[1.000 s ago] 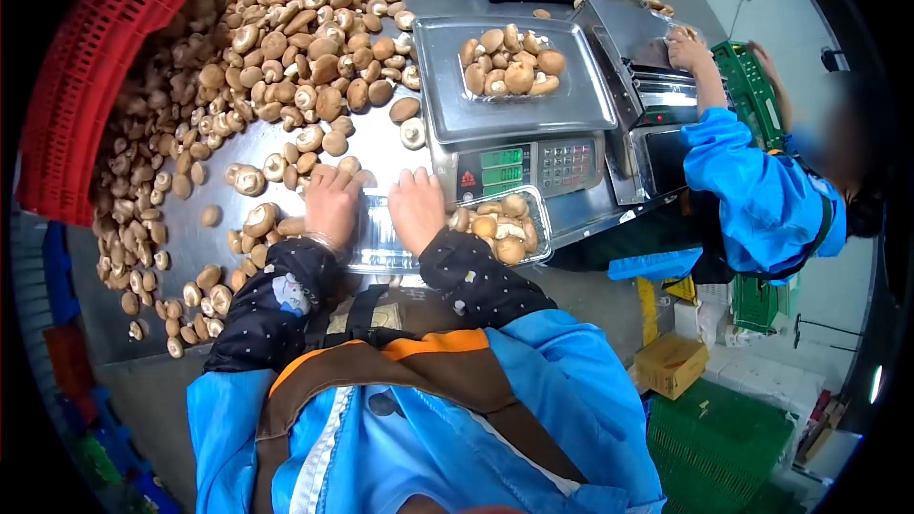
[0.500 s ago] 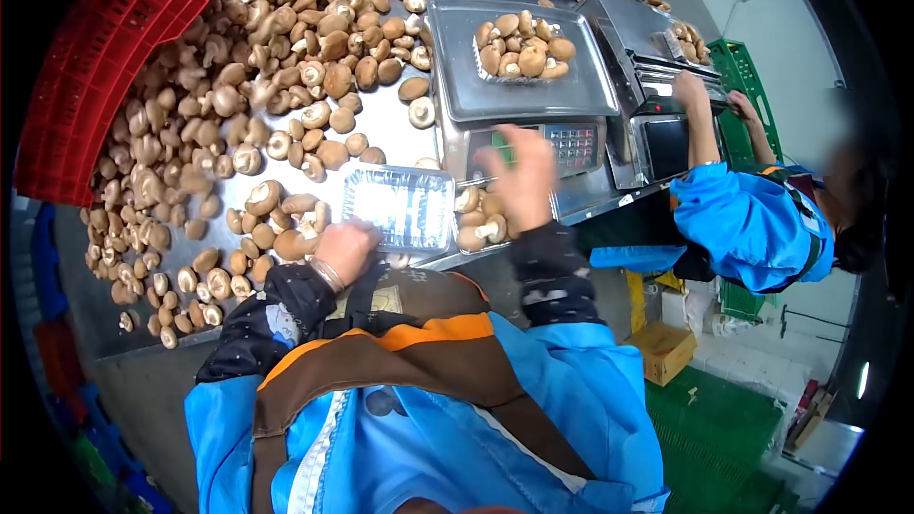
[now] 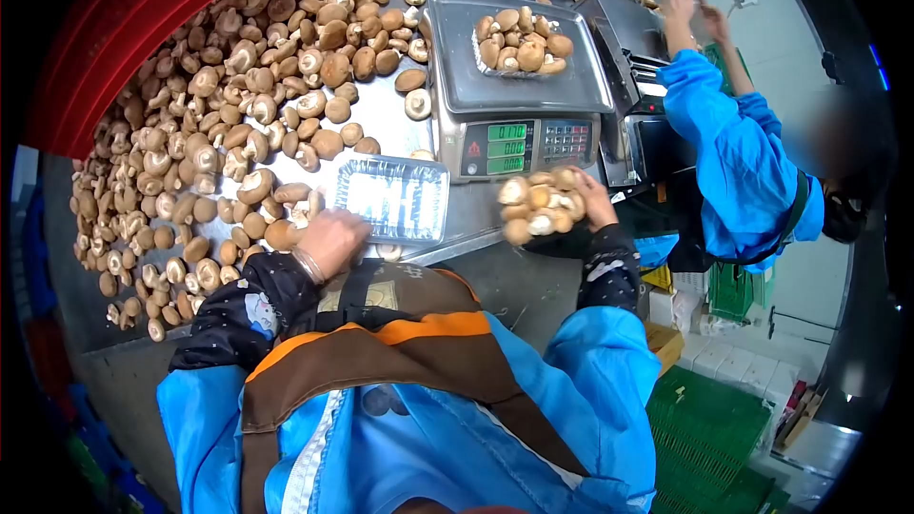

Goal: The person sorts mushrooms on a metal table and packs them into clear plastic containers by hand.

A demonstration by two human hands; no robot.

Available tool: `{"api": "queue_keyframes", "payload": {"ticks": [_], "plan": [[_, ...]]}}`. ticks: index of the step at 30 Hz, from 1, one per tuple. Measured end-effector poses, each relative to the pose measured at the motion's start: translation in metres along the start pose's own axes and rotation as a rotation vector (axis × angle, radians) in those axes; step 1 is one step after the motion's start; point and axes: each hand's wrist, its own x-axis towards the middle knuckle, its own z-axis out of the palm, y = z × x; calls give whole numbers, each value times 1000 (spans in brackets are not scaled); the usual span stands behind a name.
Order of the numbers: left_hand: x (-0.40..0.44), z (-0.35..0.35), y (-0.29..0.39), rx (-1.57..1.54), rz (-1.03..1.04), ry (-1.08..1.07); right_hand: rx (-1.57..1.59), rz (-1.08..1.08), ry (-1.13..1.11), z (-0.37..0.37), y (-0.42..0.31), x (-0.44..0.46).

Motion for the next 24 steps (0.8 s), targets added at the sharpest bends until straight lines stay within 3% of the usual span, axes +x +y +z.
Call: {"api": "queue_keyframes", "payload": {"ticks": [3,8,11,12,13,15,17,18,20,24], "plan": [[-2,2,-2,35,2,-4,-84,30,-5,-69,18,26],[-1,-1,-4,56,41,-3,-570,-43,281,-107,19,42],[-1,-3,-5,55,65,-7,-957,-177,586,-57,-32,9],[0,-3,-6,46,69,-5,-1079,-364,680,-41,-41,3],[0,-3,-6,37,69,-2,-996,-520,692,-14,-57,-7],[0,0,-11,6,76,-5,-502,-491,404,66,-96,-38],[1,-6,-11,17,88,-54,-593,-596,-30,127,-111,-67],[2,-11,-8,15,77,-79,-673,-763,-218,157,-111,-77],[2,-12,-7,36,102,-36,-852,-971,-410,210,-106,-95],[4,-11,-5,186,75,113,-1123,-984,-545,264,-63,-92]]}}
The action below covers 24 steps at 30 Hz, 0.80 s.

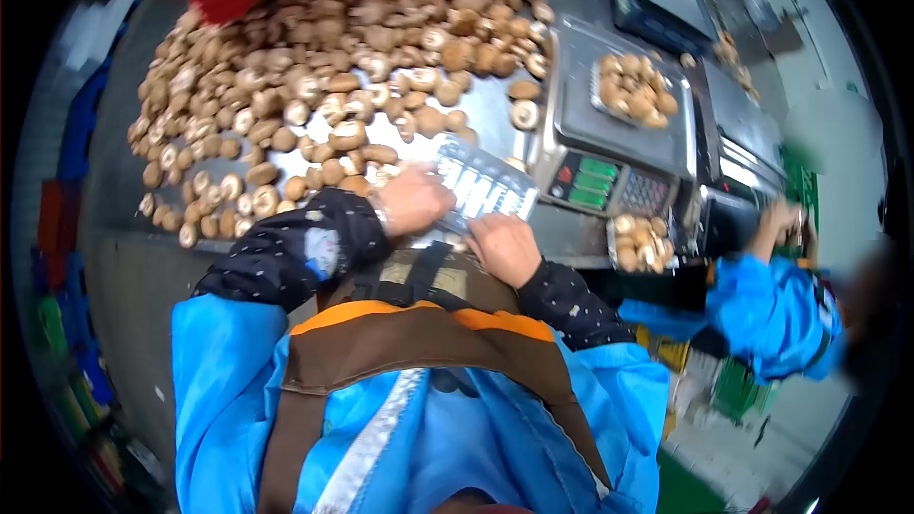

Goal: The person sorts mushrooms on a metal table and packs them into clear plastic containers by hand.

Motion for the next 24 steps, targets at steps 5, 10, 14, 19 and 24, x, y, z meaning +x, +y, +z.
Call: {"api": "queue_keyframes", "payload": {"ticks": [5,10,14,19,24], "plan": [[-15,8,6,-9,-66,-84,-77,-120,-38,-1,-5,6],[-20,20,2,3,-49,-9,-192,-225,-178,-7,-4,13],[-20,13,2,59,-29,-68,-294,-313,-293,-14,-5,20],[-23,29,1,11,-26,18,-306,-377,-273,-6,1,22],[-21,6,-8,-83,-65,59,-308,-306,-258,-18,-5,30]]}}
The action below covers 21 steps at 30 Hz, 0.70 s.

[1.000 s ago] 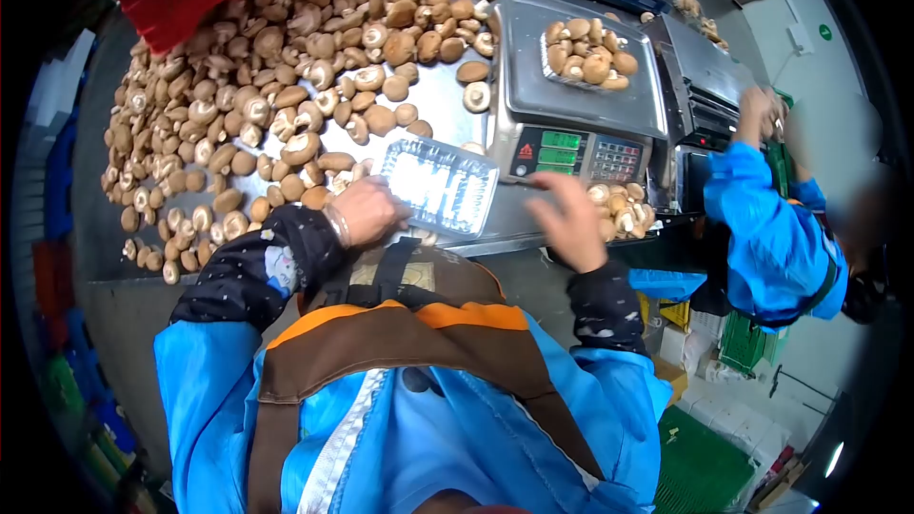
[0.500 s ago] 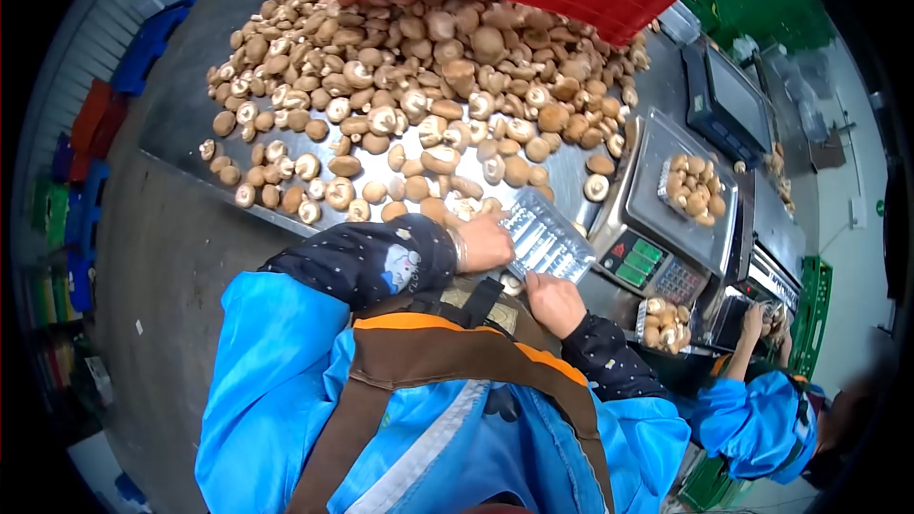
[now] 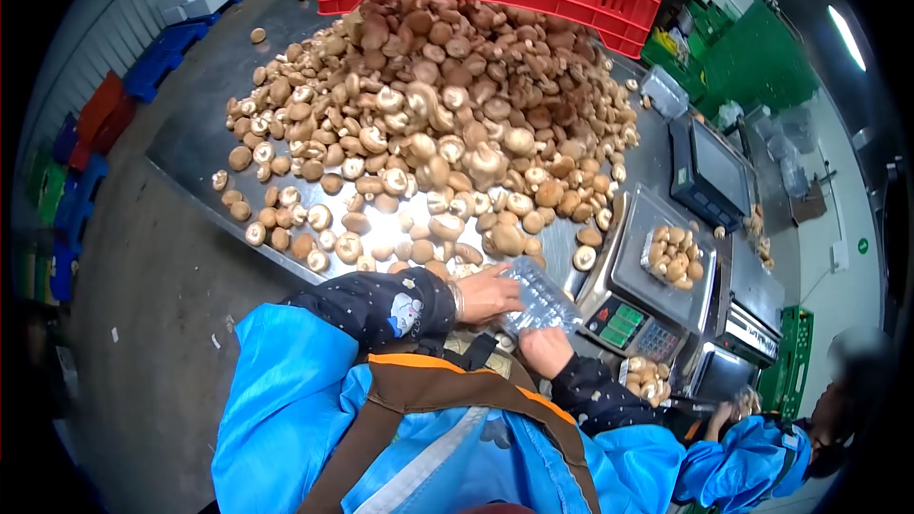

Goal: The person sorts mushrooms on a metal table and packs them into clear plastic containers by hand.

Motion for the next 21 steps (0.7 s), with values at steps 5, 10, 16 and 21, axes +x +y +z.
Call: {"api": "queue_keyframes", "payload": {"ticks": [5,10,16,21], "plan": [[7,-43,-5,-435,-420,389,32,442,349,-65,13,-11],[23,-110,7,-604,-416,680,874,511,661,-101,-11,22],[-36,-125,-10,-1010,-459,525,1638,365,183,-101,-67,57],[-105,-118,-21,-1048,-565,576,1708,317,-1,-107,-94,110]]}}
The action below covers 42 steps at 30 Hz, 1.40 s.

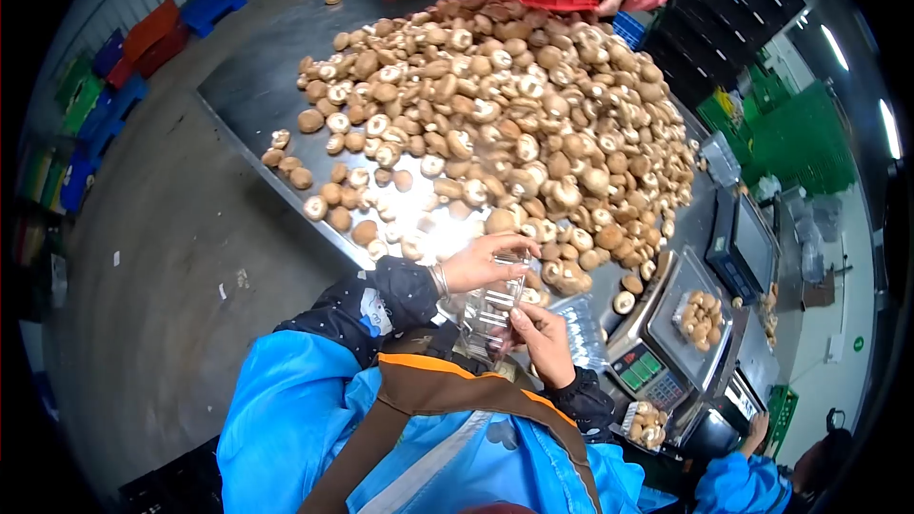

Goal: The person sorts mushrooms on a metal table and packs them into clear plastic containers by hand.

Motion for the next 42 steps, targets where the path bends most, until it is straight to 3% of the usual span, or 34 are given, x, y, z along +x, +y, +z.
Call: {"api": "queue_keyframes", "payload": {"ticks": [5,10,13,16,17,25,26,28,30,35,39,40,42], "plan": [[-27,-43,-11,-228,-48,56,-21,5,-115,24,4,47],[-43,-77,-23,-84,14,184,20,1,-178,50,2,82],[-50,-90,-17,-36,-63,243,70,32,-167,62,7,98],[-53,-98,-14,-19,-133,255,59,-37,-5,73,4,109],[-53,-98,-22,32,-53,272,72,-51,-22,73,2,114],[-51,-96,-16,-44,-126,274,-51,16,-13,69,-4,121],[-51,-96,-16,-38,-144,267,-147,-47,-69,63,3,122],[-48,-94,-11,15,-153,291,60,-1,-140,64,8,116],[-44,-83,-1,97,-134,353,137,143,-266,59,8,103],[-48,-60,-9,66,-79,263,232,36,-45,53,10,77],[-62,-48,-49,-222,-440,391,-605,-392,250,13,-15,53],[-65,-58,-57,-81,-474,492,-768,-544,340,0,-36,41],[-71,-85,-59,129,-590,707,-785,-505,547,-37,-46,26]]}}
